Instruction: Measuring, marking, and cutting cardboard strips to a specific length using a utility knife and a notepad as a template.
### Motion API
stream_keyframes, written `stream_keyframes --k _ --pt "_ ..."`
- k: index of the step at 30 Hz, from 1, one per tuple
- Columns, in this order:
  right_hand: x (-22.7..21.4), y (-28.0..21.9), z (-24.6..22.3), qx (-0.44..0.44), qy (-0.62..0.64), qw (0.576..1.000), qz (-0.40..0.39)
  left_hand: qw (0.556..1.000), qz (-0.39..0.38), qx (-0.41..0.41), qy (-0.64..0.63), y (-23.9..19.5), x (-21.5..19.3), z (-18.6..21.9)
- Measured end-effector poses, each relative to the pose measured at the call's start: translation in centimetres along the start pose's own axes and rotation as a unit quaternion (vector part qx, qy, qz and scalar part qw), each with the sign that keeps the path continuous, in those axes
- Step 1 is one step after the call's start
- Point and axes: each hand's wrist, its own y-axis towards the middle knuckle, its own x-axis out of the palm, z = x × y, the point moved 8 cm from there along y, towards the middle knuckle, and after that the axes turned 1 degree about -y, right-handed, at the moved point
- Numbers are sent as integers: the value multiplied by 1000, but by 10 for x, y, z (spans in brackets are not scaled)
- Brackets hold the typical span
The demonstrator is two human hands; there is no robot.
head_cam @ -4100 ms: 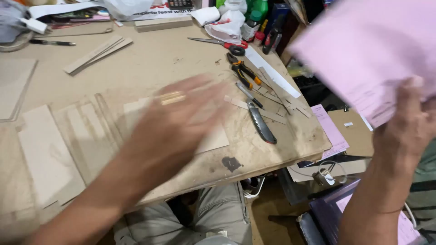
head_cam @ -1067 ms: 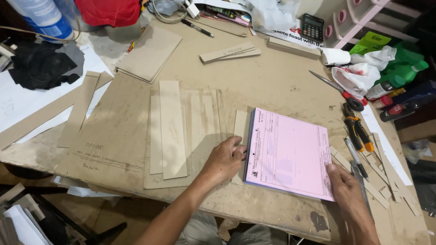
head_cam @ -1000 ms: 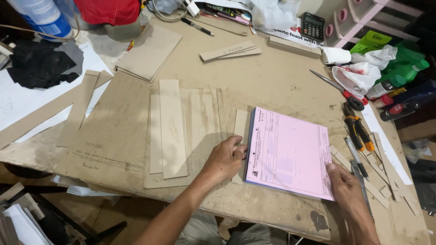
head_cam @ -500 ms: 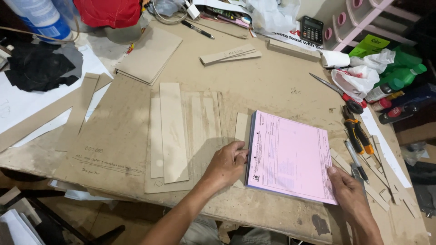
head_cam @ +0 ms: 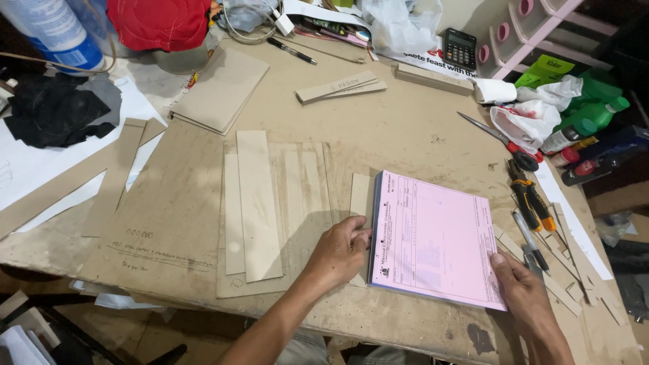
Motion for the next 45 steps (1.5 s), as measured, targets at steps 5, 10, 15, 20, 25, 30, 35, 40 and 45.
stream_keyframes --k 5,10,15,20,25,30,35,40,45 --pt "1 -7 -5 16 -7 1000 -3 1000 -6 -4 3 -2 1 2" --pt "-1 -3 -2 23 -24 999 -13 1000 -9 -12 4 -1 1 0" --pt "2 -2 1 16 49 999 -8 1000 -9 15 -3 -1 0 2" --pt "1 -8 -2 30 26 999 -3 1000 -13 17 -18 1 1 0" --pt "2 -8 1 13 36 999 -16 999 -16 27 -23 1 2 2" --pt "3 -19 -11 6 7 1000 1 999 -19 20 -19 0 4 0" --pt "4 -25 -12 34 22 999 16 1000 -17 16 -18 -2 3 1" --pt "0 -21 -9 32 4 999 20 1000 -18 8 -19 -3 3 2" --pt "6 -29 -15 41 36 998 13 1000 -10 21 -18 0 3 0"
